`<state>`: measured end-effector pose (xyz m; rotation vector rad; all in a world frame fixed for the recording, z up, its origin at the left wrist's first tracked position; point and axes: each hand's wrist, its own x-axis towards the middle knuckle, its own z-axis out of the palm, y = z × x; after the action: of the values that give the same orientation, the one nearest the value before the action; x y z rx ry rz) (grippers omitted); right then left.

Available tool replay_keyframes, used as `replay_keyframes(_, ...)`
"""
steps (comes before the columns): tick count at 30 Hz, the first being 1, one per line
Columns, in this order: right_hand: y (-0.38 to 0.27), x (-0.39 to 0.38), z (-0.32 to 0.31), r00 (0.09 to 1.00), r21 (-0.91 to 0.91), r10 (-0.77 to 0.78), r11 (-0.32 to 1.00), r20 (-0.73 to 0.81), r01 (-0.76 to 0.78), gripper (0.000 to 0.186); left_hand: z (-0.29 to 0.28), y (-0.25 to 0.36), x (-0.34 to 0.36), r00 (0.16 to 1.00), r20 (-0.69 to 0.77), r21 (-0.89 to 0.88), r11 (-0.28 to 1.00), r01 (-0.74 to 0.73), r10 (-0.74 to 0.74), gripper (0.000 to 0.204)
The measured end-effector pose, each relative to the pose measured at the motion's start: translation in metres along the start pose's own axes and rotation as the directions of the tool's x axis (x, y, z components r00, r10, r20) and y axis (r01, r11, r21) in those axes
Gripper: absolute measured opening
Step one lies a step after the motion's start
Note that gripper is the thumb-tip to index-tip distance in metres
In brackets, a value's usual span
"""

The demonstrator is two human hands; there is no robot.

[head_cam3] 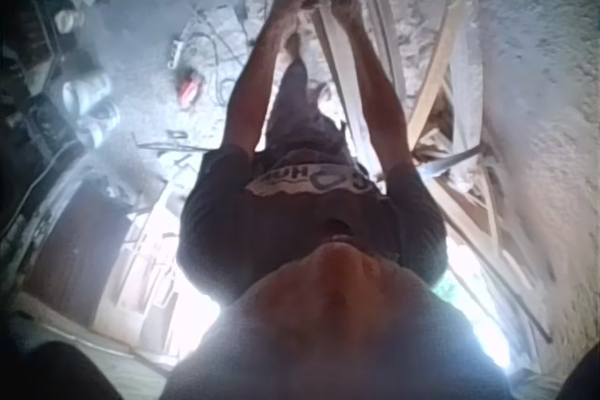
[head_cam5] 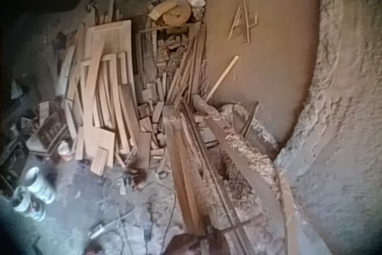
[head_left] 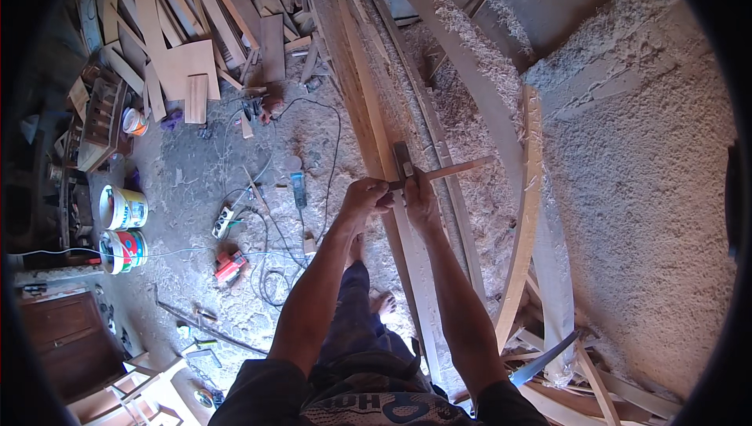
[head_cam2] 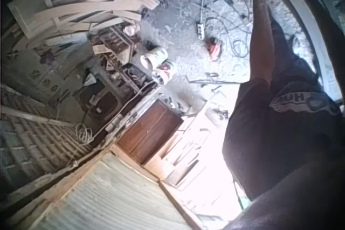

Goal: The person cuts a wooden plank with a hand saw, then smooths it using a power sander. They measure the plank with a square ruler and continue sanding. The person works in a cluttered workshop with wood shavings and tools on the floor.

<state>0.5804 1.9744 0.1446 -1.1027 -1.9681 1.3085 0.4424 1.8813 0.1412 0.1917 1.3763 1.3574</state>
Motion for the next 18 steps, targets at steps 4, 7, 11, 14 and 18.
replay_keyframes(4, 0.006, 0.013, 0.003, 0.999, 0.129, -0.035, 0.991, 0.013, 0.033, 0.04, -0.009, 0.002, 0.007, 0.999, 0.018, -0.086, 0.995, 0.044, -0.043, 0.028)
replay_keyframes(7, 0.013, 0.02, 0.005, 1.0, 0.099, -0.018, 0.995, 0.015, 0.016, 0.041, -0.012, 0.007, 0.015, 0.999, -0.003, -0.005, 0.999, 0.045, -0.045, 0.026)
replay_keyframes(11, 0.013, 0.023, 0.007, 0.999, 0.089, 0.036, 0.995, 0.031, -0.038, 0.042, -0.011, 0.006, 0.018, 0.997, -0.047, -0.094, 0.994, 0.055, -0.059, 0.026)
replay_keyframes(14, 0.011, 0.026, 0.006, 0.998, 0.105, 0.04, 0.993, 0.044, -0.045, 0.042, -0.007, 0.008, 0.018, 0.995, -0.05, -0.175, 0.982, 0.075, -0.085, 0.028)
replay_keyframes(18, 0.012, 0.029, 0.011, 0.998, 0.05, -0.064, 0.997, 0.02, 0.063, 0.042, -0.014, 0.007, 0.024, 0.995, -0.014, -0.148, 0.984, 0.096, -0.099, 0.032)
